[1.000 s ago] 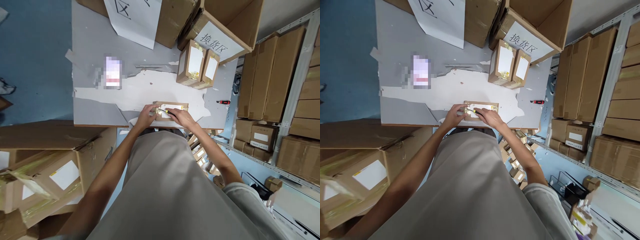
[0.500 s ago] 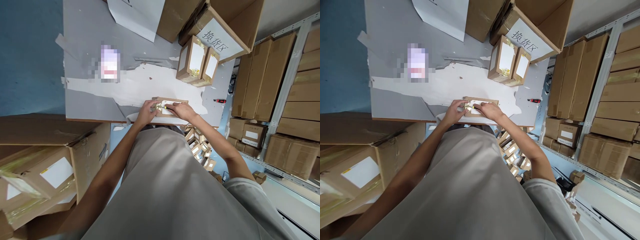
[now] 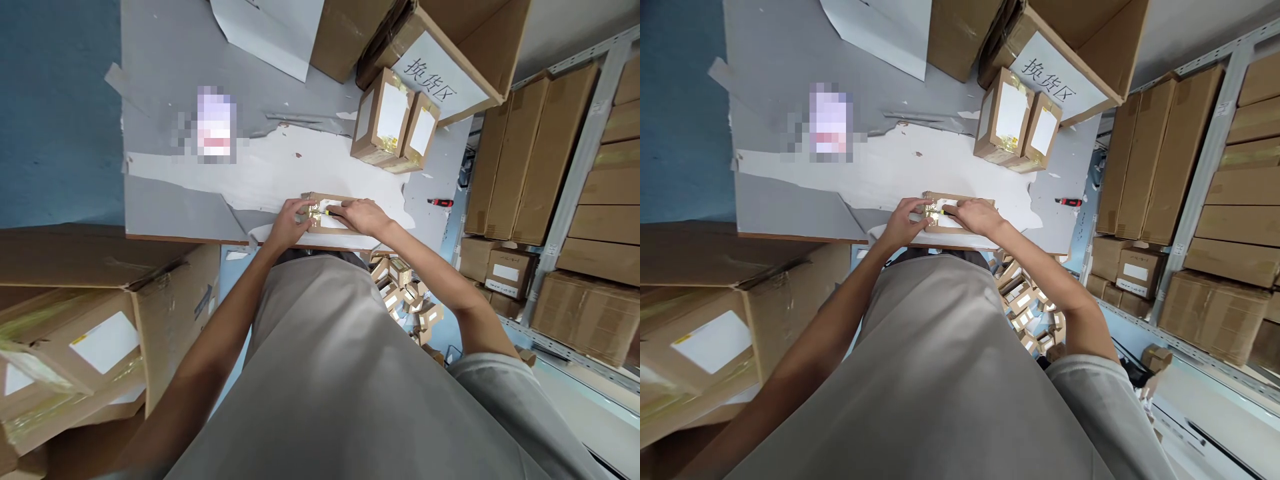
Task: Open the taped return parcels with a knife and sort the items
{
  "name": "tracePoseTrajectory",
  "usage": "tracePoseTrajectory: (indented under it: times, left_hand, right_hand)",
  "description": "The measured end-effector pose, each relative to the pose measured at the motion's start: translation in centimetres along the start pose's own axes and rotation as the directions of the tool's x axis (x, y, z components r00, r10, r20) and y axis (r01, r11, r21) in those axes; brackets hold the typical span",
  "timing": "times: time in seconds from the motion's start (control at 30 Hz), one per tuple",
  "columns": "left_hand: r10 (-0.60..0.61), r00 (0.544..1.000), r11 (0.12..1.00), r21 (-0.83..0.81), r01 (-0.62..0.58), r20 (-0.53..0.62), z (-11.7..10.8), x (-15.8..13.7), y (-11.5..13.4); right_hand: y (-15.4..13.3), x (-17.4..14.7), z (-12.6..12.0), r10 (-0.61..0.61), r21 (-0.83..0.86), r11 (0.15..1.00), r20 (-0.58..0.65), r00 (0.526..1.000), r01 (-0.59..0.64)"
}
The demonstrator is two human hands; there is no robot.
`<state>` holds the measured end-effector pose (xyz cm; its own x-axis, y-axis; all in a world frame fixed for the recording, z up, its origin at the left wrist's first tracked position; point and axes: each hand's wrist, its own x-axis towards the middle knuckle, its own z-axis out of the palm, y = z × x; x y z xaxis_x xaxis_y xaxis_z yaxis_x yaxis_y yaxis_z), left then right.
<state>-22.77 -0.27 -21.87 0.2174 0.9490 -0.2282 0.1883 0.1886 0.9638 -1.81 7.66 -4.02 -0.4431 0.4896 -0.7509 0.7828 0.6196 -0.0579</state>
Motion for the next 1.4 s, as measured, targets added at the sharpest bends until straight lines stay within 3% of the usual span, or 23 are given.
tracePoseTrajectory:
  times: [0.2, 0.5, 0.9, 1.03, 1.2, 1.4]
  left_hand:
    - [-0.011, 1.000, 0.999, 0.049, 0.012, -0.019, 0.1, 0.1, -0.1]
    - [-0.071, 0.996, 0.996, 0.047, 0.074, -0.049, 0.1, 0.0, 0.4]
    - [-0.124, 0.989, 0.988, 0.079, 0.131, -0.083, 0.2, -0.2, 1.4]
    - [-0.149, 0.983, 0.985, 0.072, 0.157, -0.107, 0.4, -0.5, 2.0]
    - [-0.208, 0.965, 0.973, 0.068, 0.222, -0.161, 1.0, -0.5, 2.9]
    - [-0.264, 0.924, 0.947, 0.105, 0.302, -0.278, 2.1, -0.1, 3.8]
  right_hand:
    - [0.6, 0.1, 0.1, -0.054, 0.014, 0.998, -0.008, 0.999, 0.054]
    - [0.4, 0.4, 0.7, -0.032, -0.004, 0.999, -0.006, 0.999, 0.032]
    - [-1.6, 1.0, 0.3, -0.054, -0.018, 0.998, -0.043, 0.998, 0.053]
    - [0.5, -0.4, 1.6, 0.010, 0.007, 1.000, -0.019, 1.000, -0.010]
    - [6.0, -4.5, 4.1, 0.142, 0.007, 0.990, 0.078, 0.987, -0.143]
    - [9.2, -6.3, 6.6, 0.135, 0.029, 0.990, 0.060, 0.989, -0.137]
